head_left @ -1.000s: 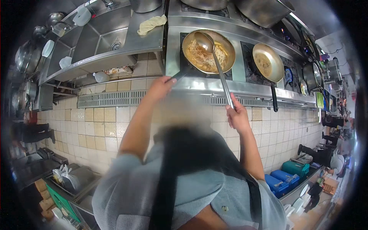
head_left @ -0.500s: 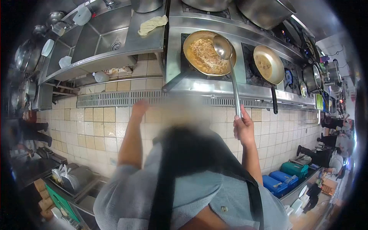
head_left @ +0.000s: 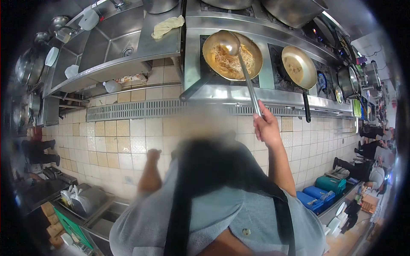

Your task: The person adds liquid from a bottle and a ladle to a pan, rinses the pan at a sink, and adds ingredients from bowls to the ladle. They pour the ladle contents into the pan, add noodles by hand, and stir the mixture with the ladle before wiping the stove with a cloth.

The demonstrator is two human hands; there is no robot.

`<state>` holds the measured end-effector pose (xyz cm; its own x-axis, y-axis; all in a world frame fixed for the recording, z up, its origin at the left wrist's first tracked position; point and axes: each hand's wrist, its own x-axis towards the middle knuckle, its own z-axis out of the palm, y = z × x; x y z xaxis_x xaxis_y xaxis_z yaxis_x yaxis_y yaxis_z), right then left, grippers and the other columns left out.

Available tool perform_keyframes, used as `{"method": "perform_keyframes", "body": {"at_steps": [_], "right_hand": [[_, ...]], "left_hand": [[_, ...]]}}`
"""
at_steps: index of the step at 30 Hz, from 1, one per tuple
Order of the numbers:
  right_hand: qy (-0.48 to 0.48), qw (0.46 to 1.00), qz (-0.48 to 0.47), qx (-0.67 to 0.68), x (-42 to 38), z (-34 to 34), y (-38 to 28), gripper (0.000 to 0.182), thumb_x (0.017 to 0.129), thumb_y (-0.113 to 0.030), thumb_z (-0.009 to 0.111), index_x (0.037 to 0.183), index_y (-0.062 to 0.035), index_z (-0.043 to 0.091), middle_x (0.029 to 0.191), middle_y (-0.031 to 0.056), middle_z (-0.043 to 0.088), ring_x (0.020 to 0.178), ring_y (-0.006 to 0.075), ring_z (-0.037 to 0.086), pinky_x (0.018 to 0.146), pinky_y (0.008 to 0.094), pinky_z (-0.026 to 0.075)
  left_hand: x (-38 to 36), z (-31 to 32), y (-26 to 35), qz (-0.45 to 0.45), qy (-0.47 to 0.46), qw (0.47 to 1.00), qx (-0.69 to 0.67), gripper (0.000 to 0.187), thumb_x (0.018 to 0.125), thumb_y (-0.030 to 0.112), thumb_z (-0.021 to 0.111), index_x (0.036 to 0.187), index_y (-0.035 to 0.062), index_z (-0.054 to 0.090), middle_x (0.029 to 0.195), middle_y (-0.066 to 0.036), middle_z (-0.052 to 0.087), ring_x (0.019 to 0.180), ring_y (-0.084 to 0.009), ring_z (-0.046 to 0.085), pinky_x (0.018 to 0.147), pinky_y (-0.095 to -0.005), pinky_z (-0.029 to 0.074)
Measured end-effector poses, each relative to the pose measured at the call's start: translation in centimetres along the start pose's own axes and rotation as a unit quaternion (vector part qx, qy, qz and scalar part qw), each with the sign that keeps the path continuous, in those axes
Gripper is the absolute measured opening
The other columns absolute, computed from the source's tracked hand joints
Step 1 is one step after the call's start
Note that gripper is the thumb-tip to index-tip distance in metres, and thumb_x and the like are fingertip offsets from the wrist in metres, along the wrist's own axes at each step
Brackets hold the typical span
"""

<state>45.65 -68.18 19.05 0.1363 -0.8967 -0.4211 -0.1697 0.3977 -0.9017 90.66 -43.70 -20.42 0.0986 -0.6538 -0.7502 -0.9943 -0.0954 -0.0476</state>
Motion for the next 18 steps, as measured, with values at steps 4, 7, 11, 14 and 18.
{"method": "perform_keyframes", "body": {"at_steps": [4,7,11,14,18], "right_hand": [[0.043,0.998,-0.022,-0.039,-1.4,-2.0,2.9,0.055,0.092,-0.009,0.053,0.144,-0.0134,0.034,0.064,-0.0006,0.047,0.038,0.0062,0.038,0.033,0.0229,0.032],[0.054,0.998,-0.013,-0.007,-2.4,-2.9,3.1,0.055,0.093,-0.009,0.053,0.144,-0.0142,0.035,0.064,-0.0014,0.046,0.040,0.0053,0.038,0.034,0.0226,0.032],[0.065,0.997,-0.033,-0.001,-3.4,-3.0,3.1,0.054,0.093,-0.009,0.052,0.143,-0.0145,0.035,0.066,-0.0010,0.046,0.040,0.0051,0.037,0.033,0.0227,0.032],[0.054,0.998,0.029,-0.025,-3.3,-3.7,2.8,0.054,0.092,-0.009,0.053,0.143,-0.0140,0.036,0.065,-0.0007,0.047,0.039,0.0057,0.039,0.032,0.0225,0.032],[0.016,0.999,0.012,0.031,-4.0,-4.6,0.4,0.054,0.092,-0.010,0.054,0.143,-0.0132,0.036,0.065,-0.0003,0.049,0.039,0.0067,0.040,0.032,0.0227,0.032]], "left_hand": [[1.1,0.2,-0.8,-0.068,0.194,0.975,-0.080,0.020,0.080,0.028,0.057,0.092,0.0182,0.069,0.096,-0.009,0.068,0.093,-0.0259,0.065,0.079,-0.0368,0.052],[-2.8,-7.5,0.4,-0.108,0.278,0.910,-0.289,0.016,0.074,0.023,0.062,0.075,0.0090,0.070,0.078,-0.011,0.069,0.075,-0.0259,0.066,0.071,-0.0359,0.050],[-9.4,-22.6,3.2,-0.084,0.428,0.651,-0.621,0.017,0.081,0.013,0.066,0.094,0.0034,0.064,0.096,-0.012,0.066,0.092,-0.0215,0.059,0.087,-0.0340,0.045],[-14.8,-33.4,3.0,0.056,0.539,0.566,-0.622,0.018,0.084,0.003,0.062,0.102,0.0045,0.057,0.127,-0.016,0.055,0.126,-0.0256,0.045,0.107,-0.0361,0.030],[-28.6,-47.3,4.0,0.375,0.714,0.435,-0.401,0.032,0.086,0.006,0.051,0.117,0.0034,0.056,0.138,-0.024,0.043,0.133,-0.0357,0.036,0.113,-0.0484,0.021]]}}
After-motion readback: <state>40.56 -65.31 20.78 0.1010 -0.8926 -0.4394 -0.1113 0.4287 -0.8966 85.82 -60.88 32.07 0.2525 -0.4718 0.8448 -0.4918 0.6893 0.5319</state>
